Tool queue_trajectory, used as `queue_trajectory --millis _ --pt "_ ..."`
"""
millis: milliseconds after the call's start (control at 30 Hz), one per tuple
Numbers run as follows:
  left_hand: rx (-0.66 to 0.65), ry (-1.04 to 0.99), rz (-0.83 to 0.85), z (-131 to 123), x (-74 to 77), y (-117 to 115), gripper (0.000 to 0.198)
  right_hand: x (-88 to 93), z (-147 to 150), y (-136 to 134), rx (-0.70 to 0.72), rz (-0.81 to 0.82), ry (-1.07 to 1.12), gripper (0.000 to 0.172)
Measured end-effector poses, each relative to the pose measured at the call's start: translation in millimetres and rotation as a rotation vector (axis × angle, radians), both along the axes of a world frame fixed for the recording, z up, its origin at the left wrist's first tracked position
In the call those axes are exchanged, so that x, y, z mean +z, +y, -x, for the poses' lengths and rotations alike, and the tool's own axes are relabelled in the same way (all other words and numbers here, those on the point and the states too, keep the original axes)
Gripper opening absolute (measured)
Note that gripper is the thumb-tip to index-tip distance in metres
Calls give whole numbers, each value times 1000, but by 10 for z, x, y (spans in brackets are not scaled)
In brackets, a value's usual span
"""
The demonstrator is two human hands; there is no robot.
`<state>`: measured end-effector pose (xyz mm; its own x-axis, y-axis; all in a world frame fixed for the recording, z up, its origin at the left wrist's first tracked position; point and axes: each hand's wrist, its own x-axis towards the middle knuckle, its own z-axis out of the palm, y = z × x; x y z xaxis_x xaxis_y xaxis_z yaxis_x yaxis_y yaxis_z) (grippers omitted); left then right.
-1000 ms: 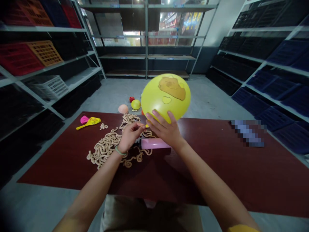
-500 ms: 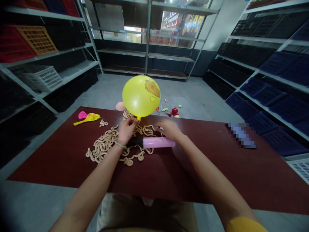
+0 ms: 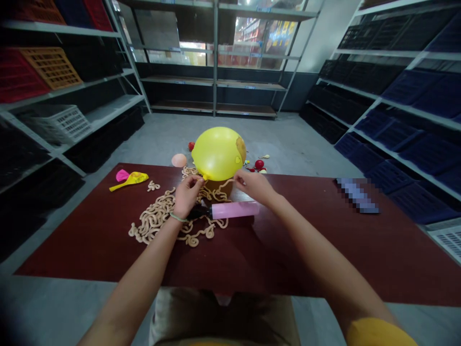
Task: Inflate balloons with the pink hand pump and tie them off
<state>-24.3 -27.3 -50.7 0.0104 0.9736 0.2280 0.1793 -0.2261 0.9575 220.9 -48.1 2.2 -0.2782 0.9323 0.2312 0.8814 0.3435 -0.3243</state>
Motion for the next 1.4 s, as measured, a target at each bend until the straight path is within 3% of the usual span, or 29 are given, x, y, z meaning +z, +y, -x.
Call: queue_trajectory --millis 133,400,600,733,867,1133,1267,1400 --pt "-27 28 -7 -16 42 -47 17 393 -79 -158 5 -144 193 12" --pt "-65 100 -48 -29 61 -115 20 1020 78 -291 22 -272 150 11" --pt "-60 199 -128 -35 47 -138 19 1535 303 -158 21 -405 100 11" --pt "-69 242 -191 -45 71 -178 18 1731 502 49 25 -485 38 10" --pt "-47 273 -254 -47 103 -216 17 1669 700 217 45 -461 -86 11" --pt "12 230 -379 -20 124 -214 15 1078 892 177 93 -279 -370 11" --pt "172 206 -465 -21 135 -182 10 883 886 66 55 -194 -387 17" --pt "176 102 -347 -33 156 -157 12 760 843 -58 5 -139 -268 18"
